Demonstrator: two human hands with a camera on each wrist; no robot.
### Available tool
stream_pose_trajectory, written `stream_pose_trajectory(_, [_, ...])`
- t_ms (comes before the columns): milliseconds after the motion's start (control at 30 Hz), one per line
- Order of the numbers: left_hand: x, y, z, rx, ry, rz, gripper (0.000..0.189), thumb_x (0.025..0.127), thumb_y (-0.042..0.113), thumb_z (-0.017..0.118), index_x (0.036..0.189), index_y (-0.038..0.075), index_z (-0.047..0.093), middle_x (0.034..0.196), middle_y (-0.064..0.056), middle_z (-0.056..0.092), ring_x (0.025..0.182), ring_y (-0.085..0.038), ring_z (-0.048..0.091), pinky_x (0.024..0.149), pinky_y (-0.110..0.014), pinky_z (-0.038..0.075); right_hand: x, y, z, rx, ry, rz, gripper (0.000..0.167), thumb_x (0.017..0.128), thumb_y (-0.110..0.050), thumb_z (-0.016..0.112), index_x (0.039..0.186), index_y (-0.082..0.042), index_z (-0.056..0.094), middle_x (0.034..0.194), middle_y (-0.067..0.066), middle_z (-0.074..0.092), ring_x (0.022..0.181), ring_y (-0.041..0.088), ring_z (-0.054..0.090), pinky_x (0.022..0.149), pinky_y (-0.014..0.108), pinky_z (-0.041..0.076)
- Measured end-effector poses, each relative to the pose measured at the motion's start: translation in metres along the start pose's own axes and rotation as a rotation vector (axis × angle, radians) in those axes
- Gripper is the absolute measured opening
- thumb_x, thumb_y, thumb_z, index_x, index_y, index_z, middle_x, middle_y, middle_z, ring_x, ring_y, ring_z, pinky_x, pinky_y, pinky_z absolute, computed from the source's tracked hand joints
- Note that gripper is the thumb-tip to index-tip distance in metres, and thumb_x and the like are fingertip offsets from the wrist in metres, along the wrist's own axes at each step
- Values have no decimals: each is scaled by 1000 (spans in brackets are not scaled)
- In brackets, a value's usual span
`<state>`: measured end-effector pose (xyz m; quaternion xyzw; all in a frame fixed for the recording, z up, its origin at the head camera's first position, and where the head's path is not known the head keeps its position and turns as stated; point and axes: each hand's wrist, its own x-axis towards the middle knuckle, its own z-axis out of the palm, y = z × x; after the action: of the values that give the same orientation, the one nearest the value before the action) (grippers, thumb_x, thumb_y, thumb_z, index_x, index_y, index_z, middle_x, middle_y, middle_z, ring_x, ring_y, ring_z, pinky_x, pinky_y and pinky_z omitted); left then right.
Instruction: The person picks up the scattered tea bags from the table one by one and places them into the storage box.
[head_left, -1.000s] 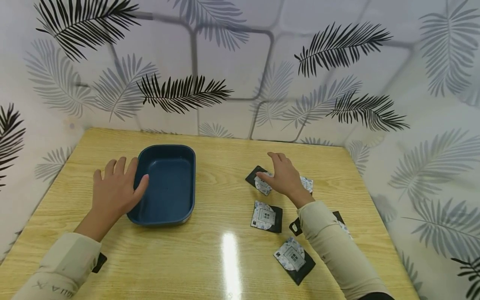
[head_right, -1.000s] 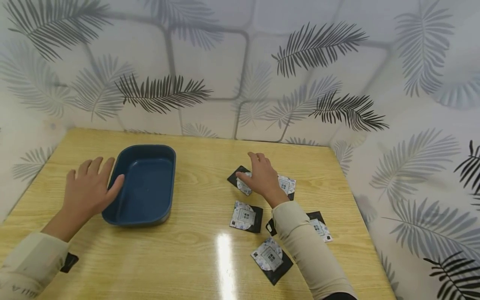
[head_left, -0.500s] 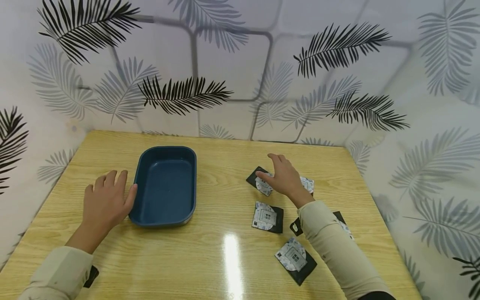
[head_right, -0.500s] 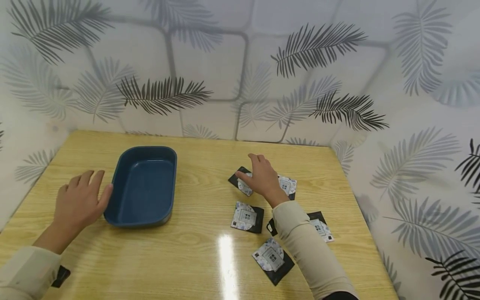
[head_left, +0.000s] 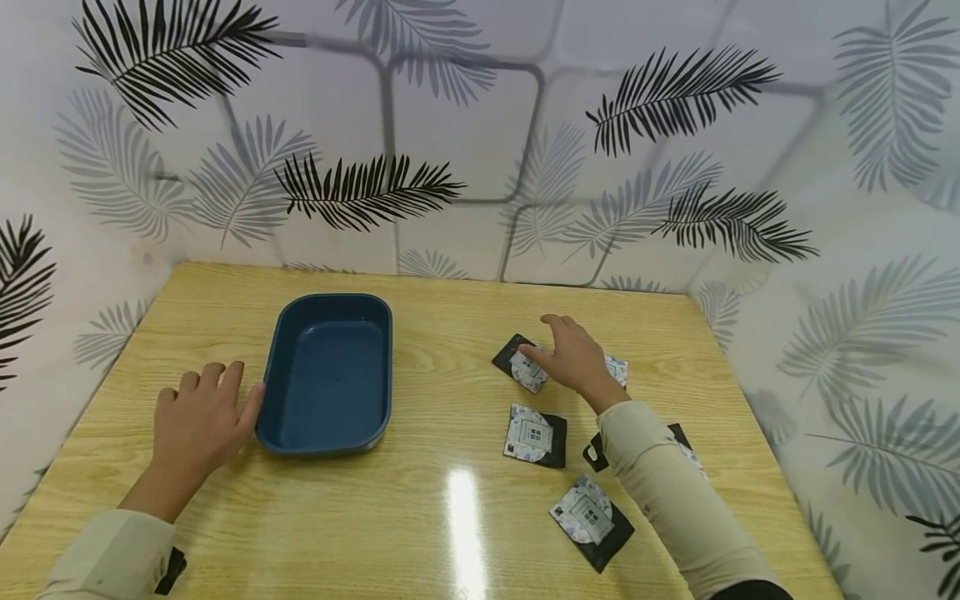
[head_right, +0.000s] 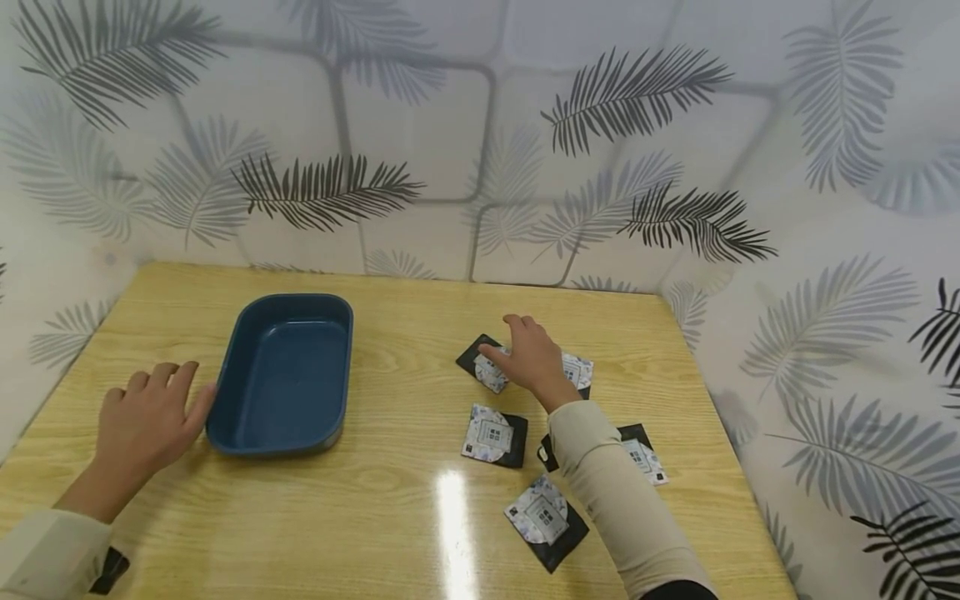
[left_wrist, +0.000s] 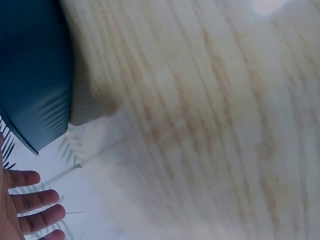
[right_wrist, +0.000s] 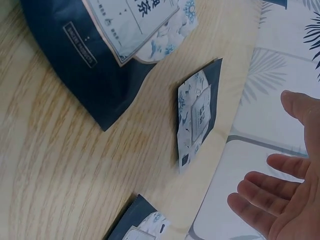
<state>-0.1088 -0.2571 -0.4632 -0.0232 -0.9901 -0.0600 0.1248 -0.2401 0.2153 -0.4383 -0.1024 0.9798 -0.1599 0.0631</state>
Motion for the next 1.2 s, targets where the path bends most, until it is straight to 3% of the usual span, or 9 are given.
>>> stream_pose_trajectory(333, [-4,-6,9,-4,40,16,35,100,30,51,111,-3,54,111,-29,58,95,-50,55,68,-59,42,5,0,2,-28,10,-3,74,96,-57,55,150,-10,39,151,20,45,134,41,50,97,59,48])
stream_pose_trajectory(600, [-5,-9,14,-40,27,24,32,101,30,50,104,-1,56,105,-26,59,90,-46,56,67,-56,39,4,-1,1,-59,4,-5,69,97,-55,55,147,-9,44,149,19,48,130,40,54,92,57,51])
stream_pose_trajectory(833, [-5,-7,17,-35,83,74,26,98,27,52,93,2,55,92,-20,58,77,-39,52,59,-46,35,7,2,5,-67,-6,-2,64,97,-52,56,144,-9,48,146,18,53,126,39,57,91,56,52])
stream_pose_trajectory(1200, [-2,-6,21,-36,138,158,18,96,19,51,89,4,56,87,-16,59,77,-36,51,63,-46,33,10,9,12,-54,-15,10,63,97,-54,55,142,-9,51,145,16,54,121,37,60,89,54,53])
